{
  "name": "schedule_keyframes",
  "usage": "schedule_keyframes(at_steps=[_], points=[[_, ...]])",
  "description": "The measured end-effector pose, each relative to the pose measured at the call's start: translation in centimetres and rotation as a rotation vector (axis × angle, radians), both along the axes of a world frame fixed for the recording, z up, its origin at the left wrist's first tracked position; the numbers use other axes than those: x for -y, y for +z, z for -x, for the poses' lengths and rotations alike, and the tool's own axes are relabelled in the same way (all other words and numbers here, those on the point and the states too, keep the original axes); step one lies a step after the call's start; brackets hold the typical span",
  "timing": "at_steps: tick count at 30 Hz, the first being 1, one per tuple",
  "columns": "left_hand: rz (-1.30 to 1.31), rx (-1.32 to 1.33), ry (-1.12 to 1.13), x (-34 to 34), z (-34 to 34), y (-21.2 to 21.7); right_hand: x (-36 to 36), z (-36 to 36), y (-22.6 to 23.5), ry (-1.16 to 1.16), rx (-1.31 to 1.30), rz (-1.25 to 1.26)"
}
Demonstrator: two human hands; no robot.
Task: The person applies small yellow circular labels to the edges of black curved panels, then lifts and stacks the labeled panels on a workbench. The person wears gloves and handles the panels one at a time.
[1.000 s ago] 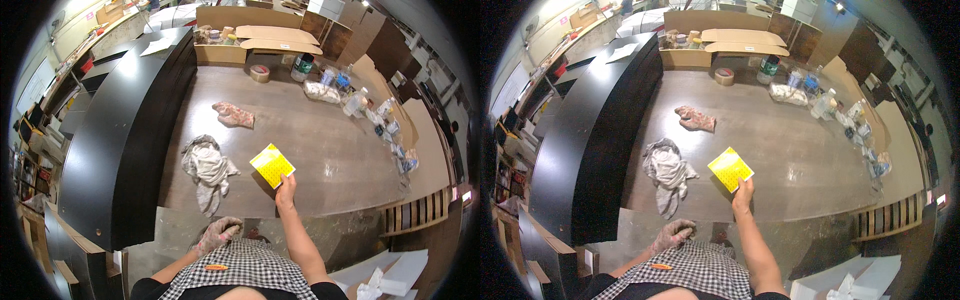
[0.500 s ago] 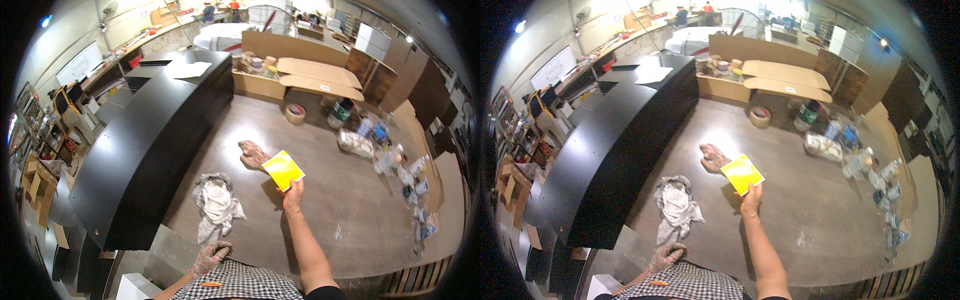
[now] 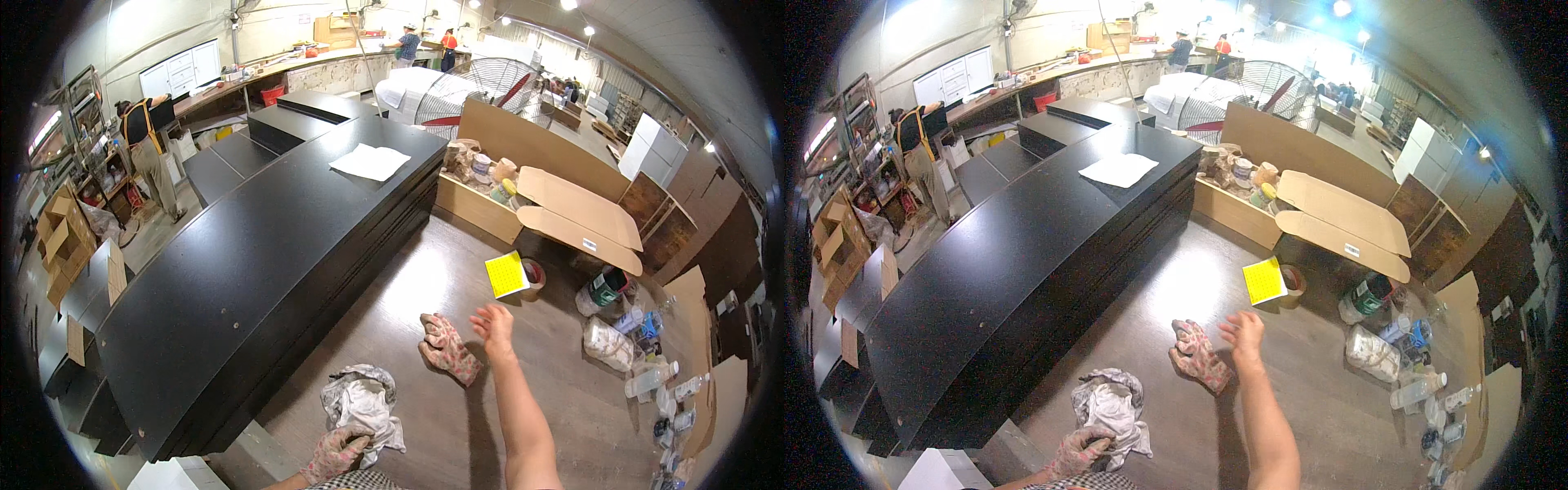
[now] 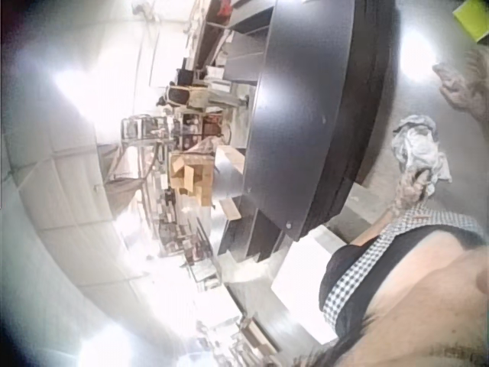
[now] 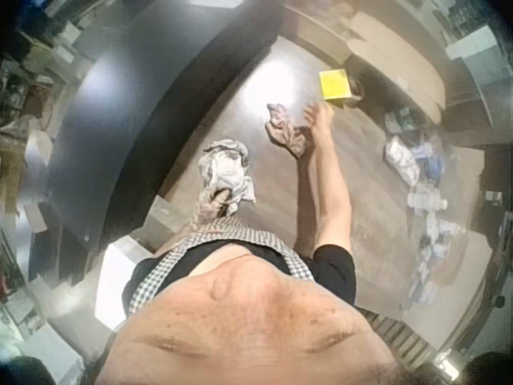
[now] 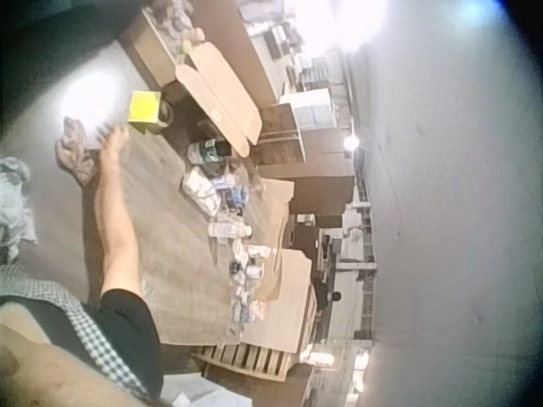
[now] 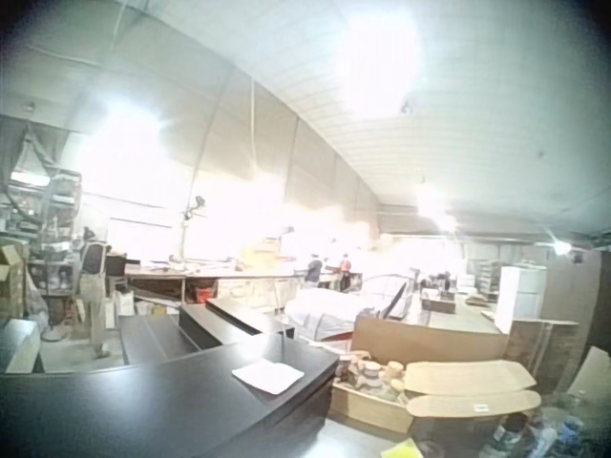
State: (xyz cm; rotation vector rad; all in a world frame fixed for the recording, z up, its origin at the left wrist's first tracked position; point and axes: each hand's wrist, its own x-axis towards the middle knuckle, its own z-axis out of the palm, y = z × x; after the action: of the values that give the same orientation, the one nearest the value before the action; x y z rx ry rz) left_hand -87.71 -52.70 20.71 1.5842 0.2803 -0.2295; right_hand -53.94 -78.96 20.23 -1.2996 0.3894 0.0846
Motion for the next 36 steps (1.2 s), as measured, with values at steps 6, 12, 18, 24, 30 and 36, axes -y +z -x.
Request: schedule_keyframes(at_steps=[6, 12, 18, 24, 30, 36], points=[[0.056, -0.029, 0.007, 0.4, -1.8, -1.6, -14.2, -2.9, 11.8, 0.292, 1.246, 0.679], [0.146, 0.021, 0.137, -0.7, -1.3, 0.3, -23.0, -7.5, 16.7, 0.575, 0.932, 1.207], [0.078, 0.173, 0.052, -0.7, -0.5, 0.7, -10.8, 6.4, 11.4, 0.39, 1.001, 0.573], [0.31, 0.222, -0.187, 4.1, 0.1, 1.0, 3.9, 27.4, 6.3, -0.086, 0.369, 0.113], [0.581, 0.159, -0.458, 17.1, 2.6, 3.3, 10.0, 42.4, 3.9, 0.149, 0.277, -0.042], [0.491, 0.027, -0.495, 34.7, 12.3, 3.2, 23.9, 55.1, 2.3, 0.084, 0.209, 0.341]])
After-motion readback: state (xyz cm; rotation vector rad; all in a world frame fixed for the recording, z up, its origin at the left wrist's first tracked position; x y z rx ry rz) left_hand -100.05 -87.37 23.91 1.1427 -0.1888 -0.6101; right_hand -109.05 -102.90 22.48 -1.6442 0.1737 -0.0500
